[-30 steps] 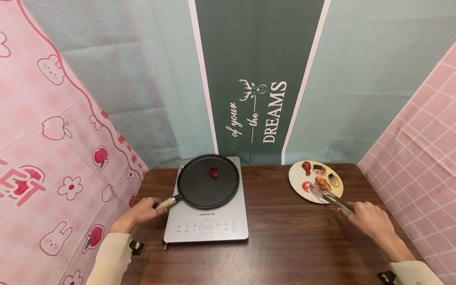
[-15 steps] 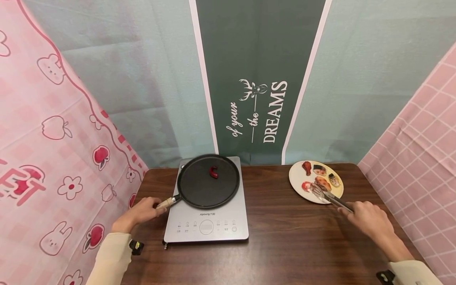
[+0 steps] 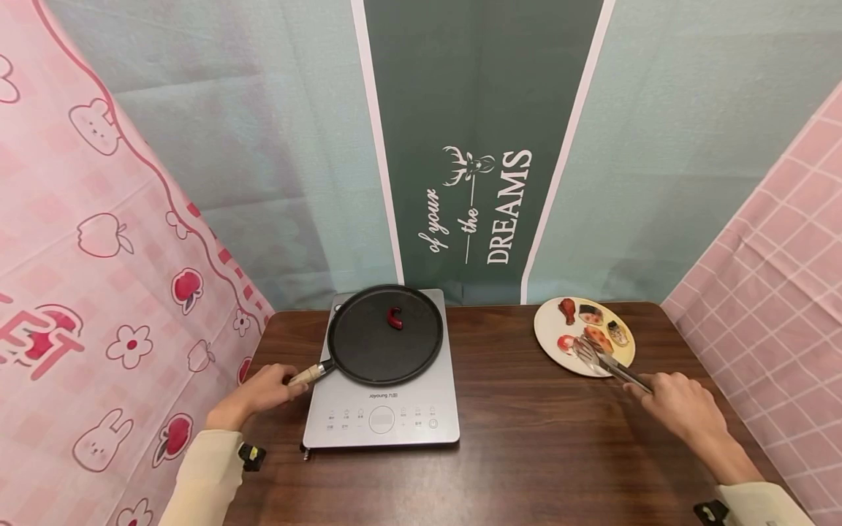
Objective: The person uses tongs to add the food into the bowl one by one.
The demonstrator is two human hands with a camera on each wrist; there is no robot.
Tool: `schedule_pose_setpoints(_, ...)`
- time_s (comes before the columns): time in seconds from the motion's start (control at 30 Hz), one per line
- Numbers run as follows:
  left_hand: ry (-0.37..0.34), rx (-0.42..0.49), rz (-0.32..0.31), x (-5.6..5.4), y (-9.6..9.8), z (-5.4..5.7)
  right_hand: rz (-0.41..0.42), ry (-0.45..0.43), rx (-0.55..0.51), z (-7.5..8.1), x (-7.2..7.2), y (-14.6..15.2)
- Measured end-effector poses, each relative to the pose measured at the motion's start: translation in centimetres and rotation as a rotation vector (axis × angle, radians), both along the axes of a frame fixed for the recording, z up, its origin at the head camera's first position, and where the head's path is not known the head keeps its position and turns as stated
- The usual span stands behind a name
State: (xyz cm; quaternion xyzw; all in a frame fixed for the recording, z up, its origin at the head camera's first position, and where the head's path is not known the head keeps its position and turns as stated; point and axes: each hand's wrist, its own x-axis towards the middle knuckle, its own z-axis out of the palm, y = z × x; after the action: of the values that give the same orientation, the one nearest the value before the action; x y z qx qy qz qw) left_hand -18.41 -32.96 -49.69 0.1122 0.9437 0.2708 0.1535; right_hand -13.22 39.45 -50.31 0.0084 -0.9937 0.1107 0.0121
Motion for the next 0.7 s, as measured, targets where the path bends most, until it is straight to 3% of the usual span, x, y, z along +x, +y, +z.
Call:
schedule_pose_setpoints(0.37, -0.058, 0.015, 0.026, -0.2, 0.1, 0.1, 0.009, 0.037, 0.016, 0.1, -0.1, -0.4)
schedule_pose_setpoints(0.7, -0.060, 0.020, 0.019, -0.2, 0.1, 0.1, 0.015, 0.078, 0.022, 0.8, -0.6, -1.3)
